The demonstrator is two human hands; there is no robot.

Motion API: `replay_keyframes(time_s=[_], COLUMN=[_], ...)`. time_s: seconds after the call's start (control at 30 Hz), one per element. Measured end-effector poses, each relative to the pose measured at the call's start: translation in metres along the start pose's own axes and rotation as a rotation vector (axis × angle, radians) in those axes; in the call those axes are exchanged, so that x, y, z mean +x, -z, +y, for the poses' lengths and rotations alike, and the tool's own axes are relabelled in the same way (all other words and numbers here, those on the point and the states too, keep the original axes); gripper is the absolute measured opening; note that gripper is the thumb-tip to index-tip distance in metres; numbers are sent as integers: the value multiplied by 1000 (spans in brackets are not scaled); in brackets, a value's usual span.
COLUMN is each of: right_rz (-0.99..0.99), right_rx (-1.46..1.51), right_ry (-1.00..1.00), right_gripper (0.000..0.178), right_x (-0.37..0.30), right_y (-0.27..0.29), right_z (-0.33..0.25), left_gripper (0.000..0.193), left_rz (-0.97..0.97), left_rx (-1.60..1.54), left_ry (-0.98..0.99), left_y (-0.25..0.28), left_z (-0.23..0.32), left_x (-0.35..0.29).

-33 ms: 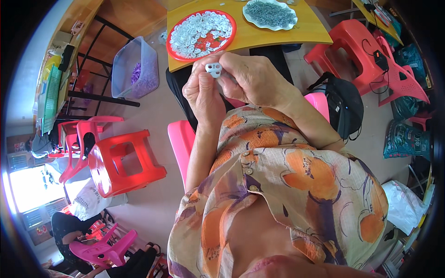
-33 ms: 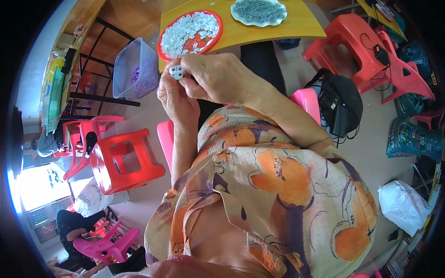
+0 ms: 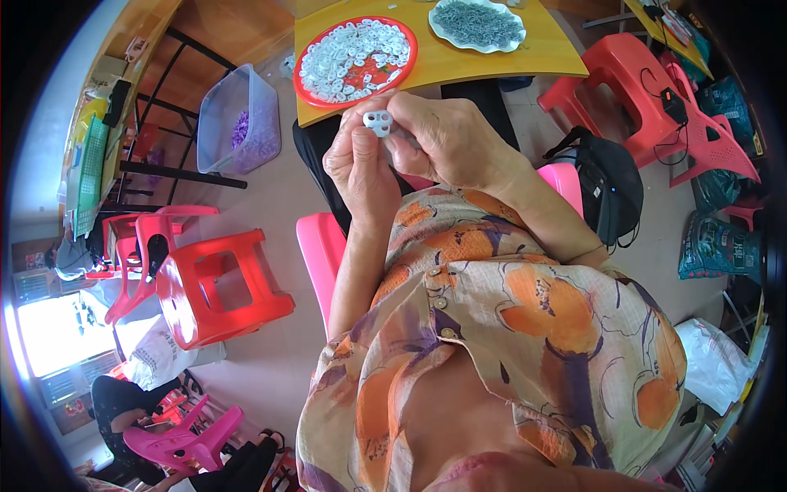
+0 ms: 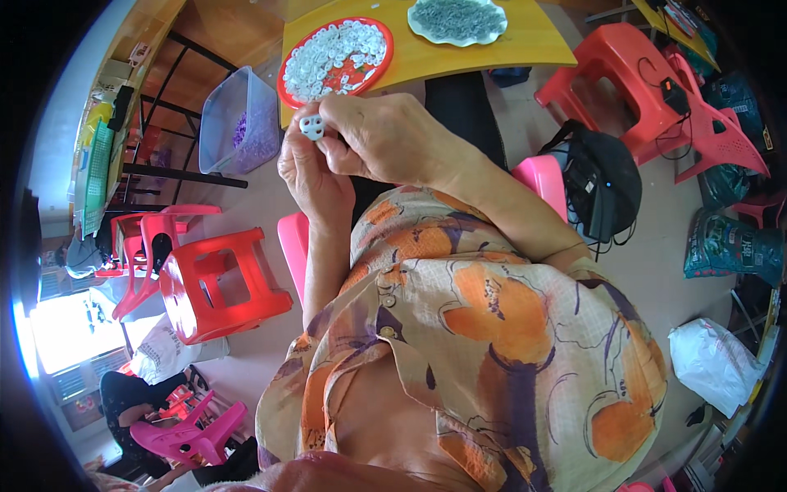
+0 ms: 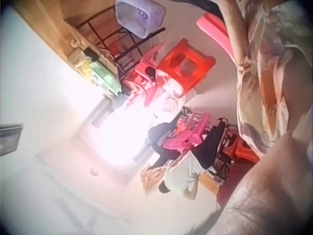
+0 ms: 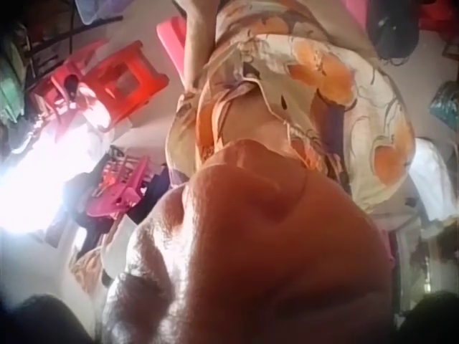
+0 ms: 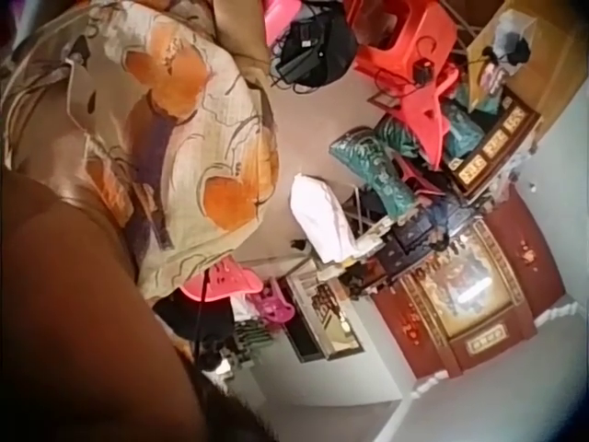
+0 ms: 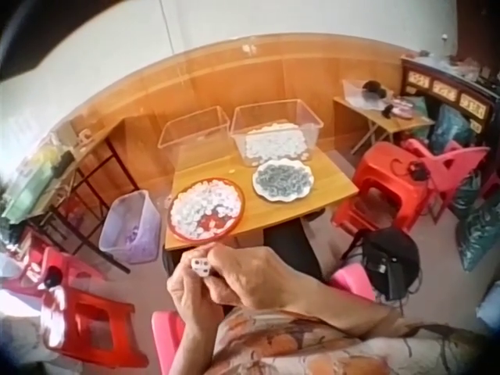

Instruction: Manually assembling small white plastic components by pressing two matching pieces together.

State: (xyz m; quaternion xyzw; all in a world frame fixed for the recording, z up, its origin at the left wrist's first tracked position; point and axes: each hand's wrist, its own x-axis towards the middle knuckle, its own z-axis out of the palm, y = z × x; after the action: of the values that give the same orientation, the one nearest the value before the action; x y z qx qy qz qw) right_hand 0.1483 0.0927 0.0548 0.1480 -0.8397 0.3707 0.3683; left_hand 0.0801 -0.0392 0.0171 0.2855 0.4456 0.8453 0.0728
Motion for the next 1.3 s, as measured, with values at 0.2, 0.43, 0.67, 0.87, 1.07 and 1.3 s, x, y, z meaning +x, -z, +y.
replay_keyframes(time_s=[0.2, 0.43, 0.67, 0.87, 1.07, 1.3], right_rz=[47, 94, 106, 119, 144, 111], right_rx=[-94, -85, -60, -91, -94, -126], right_ry=[75, 114, 122, 110, 112, 91], right_gripper=[21, 22, 25, 27, 23, 23], right_x=[-2, 8, 8, 4, 3, 2], right_y=[-4, -5, -6, -9, -9, -7], right_z=[1, -3, -5, -1, -1, 0], left_gripper=[48, 48, 55, 56, 61, 57], left_rz=[38, 112, 156, 174, 186, 190], left_rx=[196, 132, 56, 18, 28, 0], left_ry=[-68, -31, 21, 56, 93, 124], left_y=[-12, -23, -31, -36, -34, -39], left_z=[13, 17, 22, 18, 18, 19], left_x=[-8, -7, -10, -11, -13, -13])
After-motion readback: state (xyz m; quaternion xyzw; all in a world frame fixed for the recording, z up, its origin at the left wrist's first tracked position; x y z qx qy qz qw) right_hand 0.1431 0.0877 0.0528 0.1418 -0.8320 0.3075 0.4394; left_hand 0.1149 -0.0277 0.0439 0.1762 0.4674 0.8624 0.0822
